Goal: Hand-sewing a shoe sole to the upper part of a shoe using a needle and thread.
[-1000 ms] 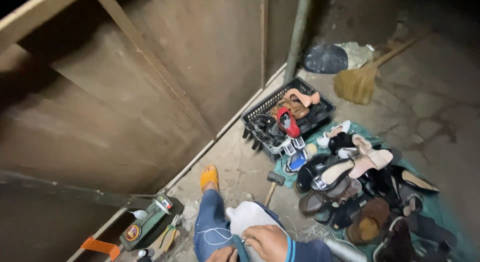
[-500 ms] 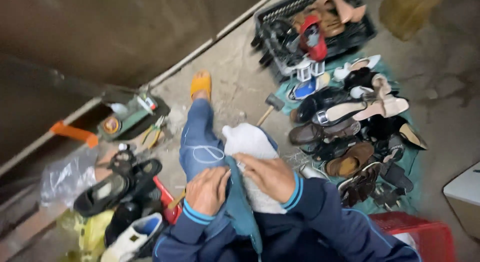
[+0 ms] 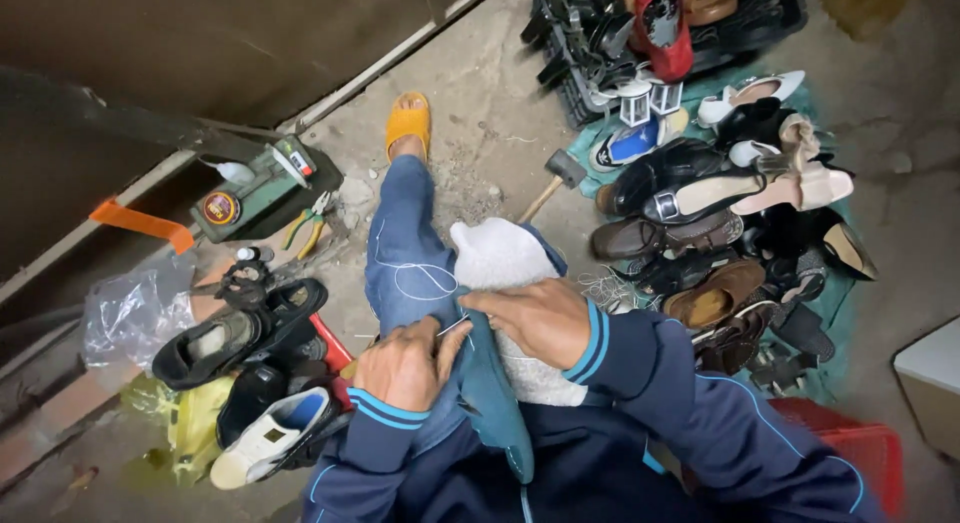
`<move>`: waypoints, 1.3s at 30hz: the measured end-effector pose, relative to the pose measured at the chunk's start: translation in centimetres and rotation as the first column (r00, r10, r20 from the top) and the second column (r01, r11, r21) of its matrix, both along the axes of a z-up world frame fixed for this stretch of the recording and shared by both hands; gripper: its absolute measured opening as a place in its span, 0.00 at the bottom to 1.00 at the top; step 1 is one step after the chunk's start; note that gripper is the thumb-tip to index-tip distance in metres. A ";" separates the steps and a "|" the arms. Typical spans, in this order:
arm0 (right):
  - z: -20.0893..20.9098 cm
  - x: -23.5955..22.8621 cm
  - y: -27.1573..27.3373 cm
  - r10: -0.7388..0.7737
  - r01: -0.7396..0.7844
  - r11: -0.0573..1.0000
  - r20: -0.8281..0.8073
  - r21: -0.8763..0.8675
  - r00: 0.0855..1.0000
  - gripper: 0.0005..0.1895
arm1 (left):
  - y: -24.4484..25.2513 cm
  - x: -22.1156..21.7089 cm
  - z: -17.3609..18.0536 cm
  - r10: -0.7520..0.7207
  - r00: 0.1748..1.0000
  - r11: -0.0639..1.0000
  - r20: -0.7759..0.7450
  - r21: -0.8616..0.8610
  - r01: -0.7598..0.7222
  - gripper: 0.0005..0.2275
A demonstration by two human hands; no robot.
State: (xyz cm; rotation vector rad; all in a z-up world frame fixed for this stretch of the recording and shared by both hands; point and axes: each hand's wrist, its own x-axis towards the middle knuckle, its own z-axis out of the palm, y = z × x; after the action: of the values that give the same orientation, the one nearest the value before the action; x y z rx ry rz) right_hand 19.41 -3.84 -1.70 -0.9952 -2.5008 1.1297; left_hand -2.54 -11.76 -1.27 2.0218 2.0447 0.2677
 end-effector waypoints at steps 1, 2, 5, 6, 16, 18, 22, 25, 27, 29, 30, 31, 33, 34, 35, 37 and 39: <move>0.4 0.0 -0.1 0.006 -0.006 1.000 -0.001 -0.007 1.000 0.22 | -0.2 -0.2 0.0 0.006 1.000 1.000 -0.001 -0.007 -0.006 0.21; 0.8 -0.2 -0.1 0.016 -0.014 0.996 -0.016 0.088 1.000 0.21 | -0.3 -0.5 0.1 0.009 0.999 1.000 -0.053 0.016 -0.008 0.24; 0.5 -0.3 -0.9 -0.005 0.008 0.978 -0.014 0.207 1.000 0.21 | -1.2 -1.2 0.4 0.001 0.996 0.999 -0.090 0.035 0.002 0.27; 0.1 -0.4 -1.2 -0.036 0.034 0.970 0.001 0.242 0.999 0.23 | -1.6 -1.4 0.6 -0.008 0.997 0.999 -0.073 0.041 0.011 0.27; -0.1 -0.8 -4.3 -0.188 0.210 0.938 -0.106 0.275 0.976 0.13 | -4.3 -4.3 -0.5 0.165 0.986 0.970 0.002 -0.179 -0.162 0.26; -0.1 -0.8 -5.0 -0.202 0.233 0.928 -0.133 0.291 0.970 0.06 | -3.3 -3.2 -0.4 0.146 0.959 0.981 0.241 -0.158 -0.110 0.23; 0.3 0.4 -6.1 -0.206 0.235 0.954 -0.163 0.185 0.965 0.10 | -2.2 -2.1 0.4 0.199 0.743 0.960 0.639 -0.280 -0.016 0.16; 0.9 1.6 -7.1 -0.261 0.270 0.962 -0.139 0.051 0.955 0.14 | -2.1 -1.4 0.8 0.187 0.572 0.975 0.798 -0.220 -0.012 0.16; 3.0 2.1 -7.7 -0.317 0.297 0.917 -0.034 -0.266 0.948 0.34 | -1.8 -1.1 1.6 0.107 0.638 0.994 0.763 -0.098 -0.049 0.07; 3.8 2.2 -9.0 -0.257 0.251 0.916 0.024 -0.313 0.966 0.49 | -1.5 -1.0 1.3 0.053 0.700 0.998 0.712 -0.050 -0.025 0.06; 4.1 2.2 -9.8 -0.194 0.209 0.909 0.078 -0.360 0.978 0.65 | -1.4 -1.0 1.2 -0.001 0.758 1.000 0.653 -0.005 0.006 0.12; 4.3 1.8 -10.4 -0.190 0.205 0.909 0.077 -0.362 0.979 0.65 | -1.6 -0.8 0.6 0.003 0.758 1.000 0.652 -0.007 0.001 0.12; 4.7 0.9 -11.6 -0.144 0.173 0.954 0.131 -0.247 0.981 0.55 | -1.4 -0.4 -0.5 0.017 0.935 0.996 0.355 -0.083 0.013 0.10; 4.4 0.8 -11.9 -0.147 0.176 0.953 0.132 -0.246 0.980 0.55 | -1.5 -0.1 -0.2 0.014 0.935 0.997 0.355 -0.082 0.017 0.10; 4.2 0.7 -12.3 -0.191 0.209 0.946 0.092 -0.248 0.977 0.50 | -1.5 0.3 0.0 0.025 0.933 1.000 0.360 -0.023 -0.017 0.07; 3.9 0.6 -12.7 -0.239 0.244 0.936 0.052 -0.254 0.970 0.44 | -1.6 0.9 0.4 0.032 0.930 0.998 0.365 0.034 -0.048 0.18; 3.6 0.6 -12.7 -0.237 0.228 0.930 0.002 -0.287 0.971 0.43 | -1.8 1.7 0.5 -0.002 0.898 0.992 0.439 0.114 -0.054 0.22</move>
State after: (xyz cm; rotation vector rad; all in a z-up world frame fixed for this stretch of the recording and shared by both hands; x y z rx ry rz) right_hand 20.06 -16.55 1.94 -1.2962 -2.1602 1.4401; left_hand -0.87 -13.55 -0.74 1.7898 1.8040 0.7973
